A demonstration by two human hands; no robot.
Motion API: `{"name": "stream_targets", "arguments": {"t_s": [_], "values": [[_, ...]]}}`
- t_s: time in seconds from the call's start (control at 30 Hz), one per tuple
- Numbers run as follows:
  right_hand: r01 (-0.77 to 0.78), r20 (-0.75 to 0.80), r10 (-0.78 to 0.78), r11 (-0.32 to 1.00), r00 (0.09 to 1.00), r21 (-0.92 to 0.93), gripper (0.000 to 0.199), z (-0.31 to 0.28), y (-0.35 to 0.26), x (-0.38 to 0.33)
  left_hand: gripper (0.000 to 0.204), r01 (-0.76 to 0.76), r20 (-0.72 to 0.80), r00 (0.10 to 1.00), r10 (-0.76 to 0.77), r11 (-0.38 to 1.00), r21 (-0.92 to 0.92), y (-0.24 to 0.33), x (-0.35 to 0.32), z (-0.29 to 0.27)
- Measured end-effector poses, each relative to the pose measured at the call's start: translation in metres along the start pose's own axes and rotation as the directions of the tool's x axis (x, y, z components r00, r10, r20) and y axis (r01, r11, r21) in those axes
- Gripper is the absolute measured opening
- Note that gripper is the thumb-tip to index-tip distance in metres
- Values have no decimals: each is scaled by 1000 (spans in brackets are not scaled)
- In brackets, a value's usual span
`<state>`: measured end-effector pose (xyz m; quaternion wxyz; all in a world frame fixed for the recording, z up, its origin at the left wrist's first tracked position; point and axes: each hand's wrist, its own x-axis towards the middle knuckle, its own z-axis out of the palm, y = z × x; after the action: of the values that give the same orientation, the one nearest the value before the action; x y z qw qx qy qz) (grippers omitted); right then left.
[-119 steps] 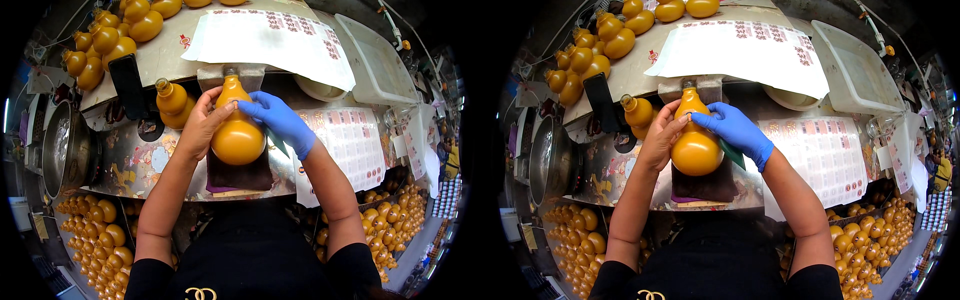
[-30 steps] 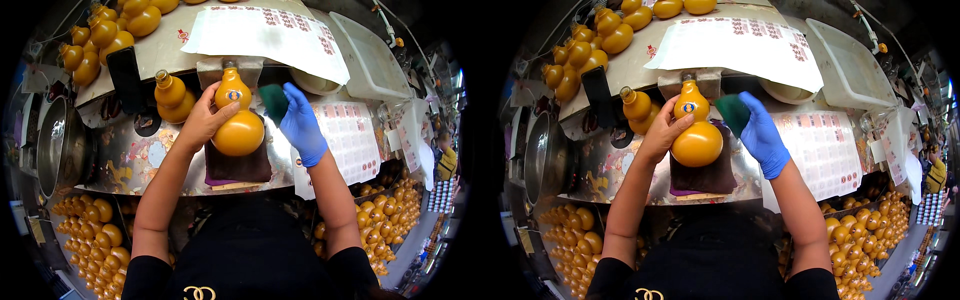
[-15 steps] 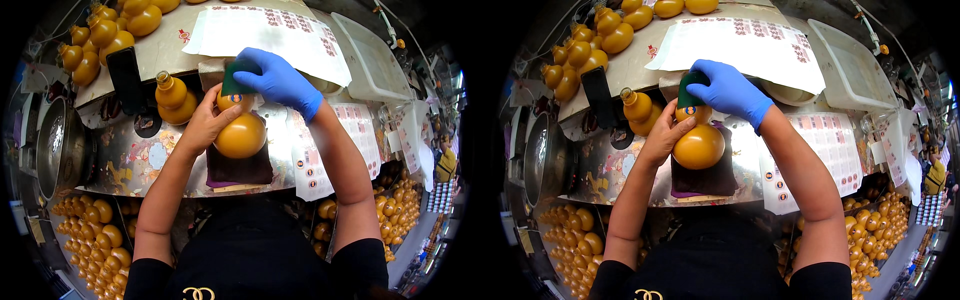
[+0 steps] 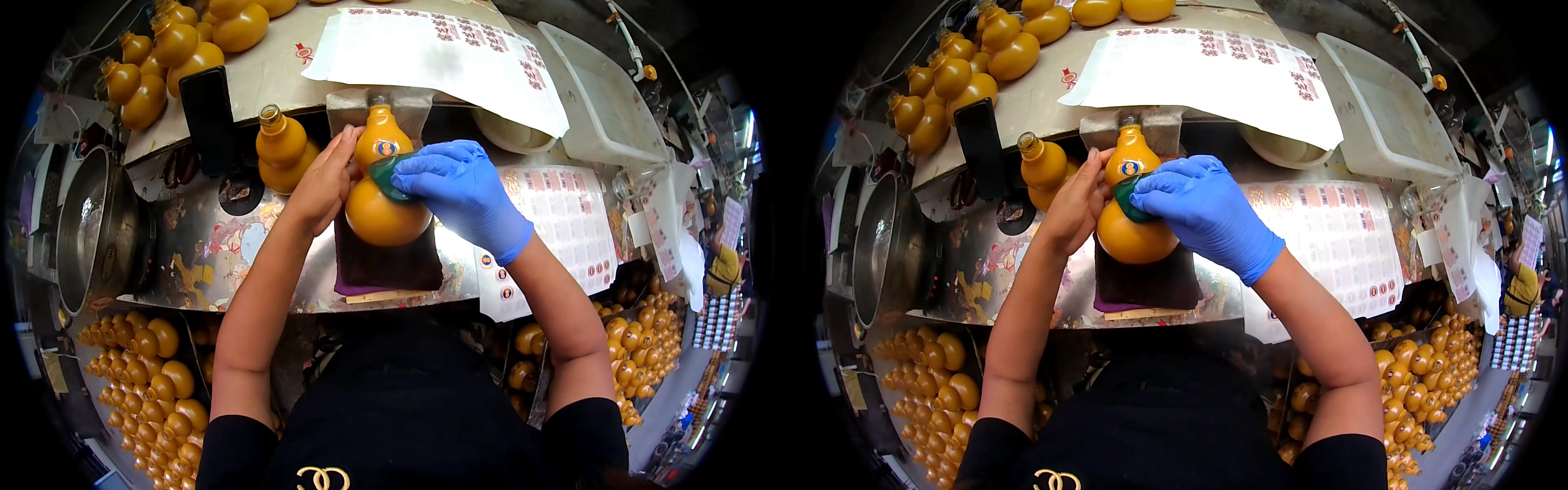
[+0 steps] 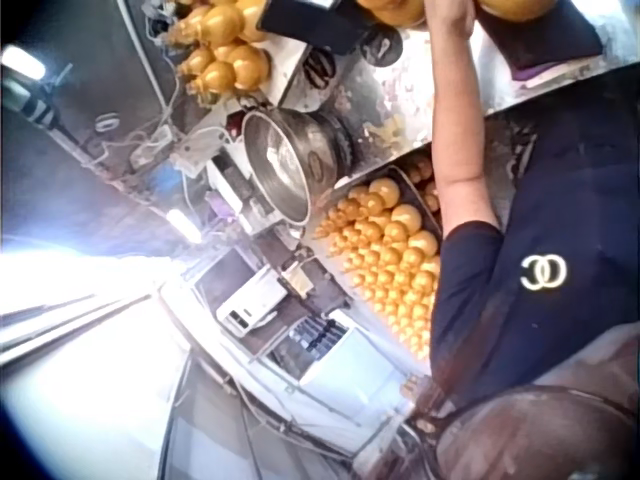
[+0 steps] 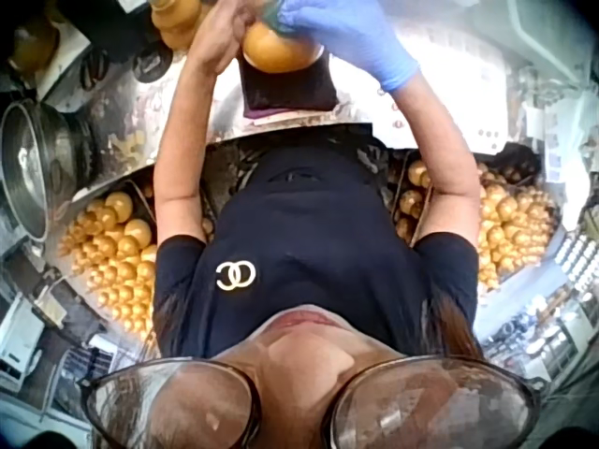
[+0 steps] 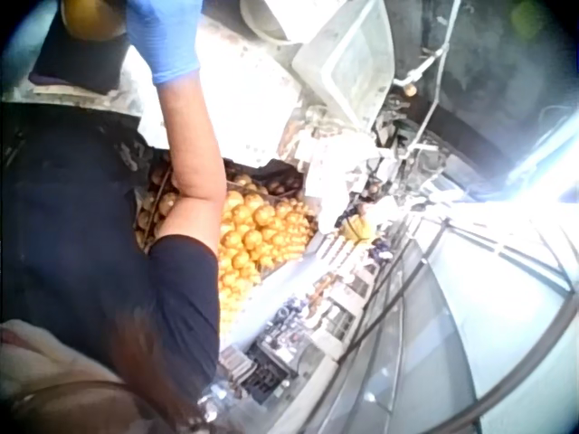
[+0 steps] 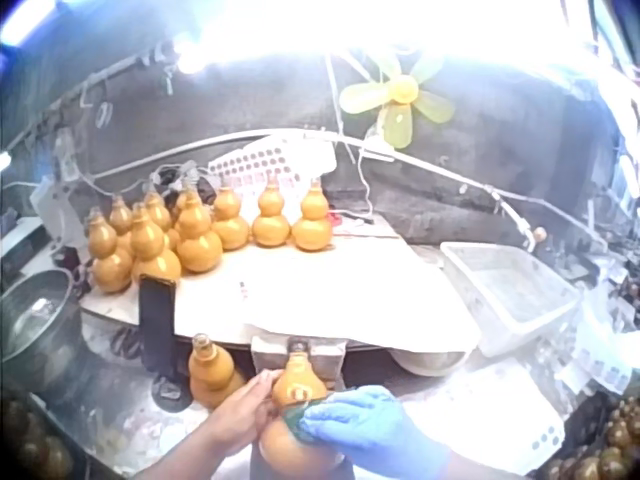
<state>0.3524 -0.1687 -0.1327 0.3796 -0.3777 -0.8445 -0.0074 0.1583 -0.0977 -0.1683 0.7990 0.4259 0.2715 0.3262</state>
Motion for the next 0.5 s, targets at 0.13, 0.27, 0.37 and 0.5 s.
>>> {"name": "stream_targets", "arguments": {"t_s": [0.13, 0.27, 0.37, 0.5], "values": [[-37, 79, 36, 999, 996, 4, 13, -4, -3, 3, 55, -5, -116, 992, 39, 961, 277, 1, 11, 11], [-78, 46, 73, 989, 996, 126, 13, -3, 0, 0, 57, -21, -116, 992, 50, 971, 239, -1, 13, 12], [-67, 47, 61, 988, 997, 141, 16, -6, 1, 2, 49, -12, -131, 991, 42, 975, 223, 1, 12, 14], [-277, 90, 262, 881, 961, 383, 15, -10, 0, 0, 40, 19, -130, 992, 3, 986, 166, 1, 14, 9]]}}
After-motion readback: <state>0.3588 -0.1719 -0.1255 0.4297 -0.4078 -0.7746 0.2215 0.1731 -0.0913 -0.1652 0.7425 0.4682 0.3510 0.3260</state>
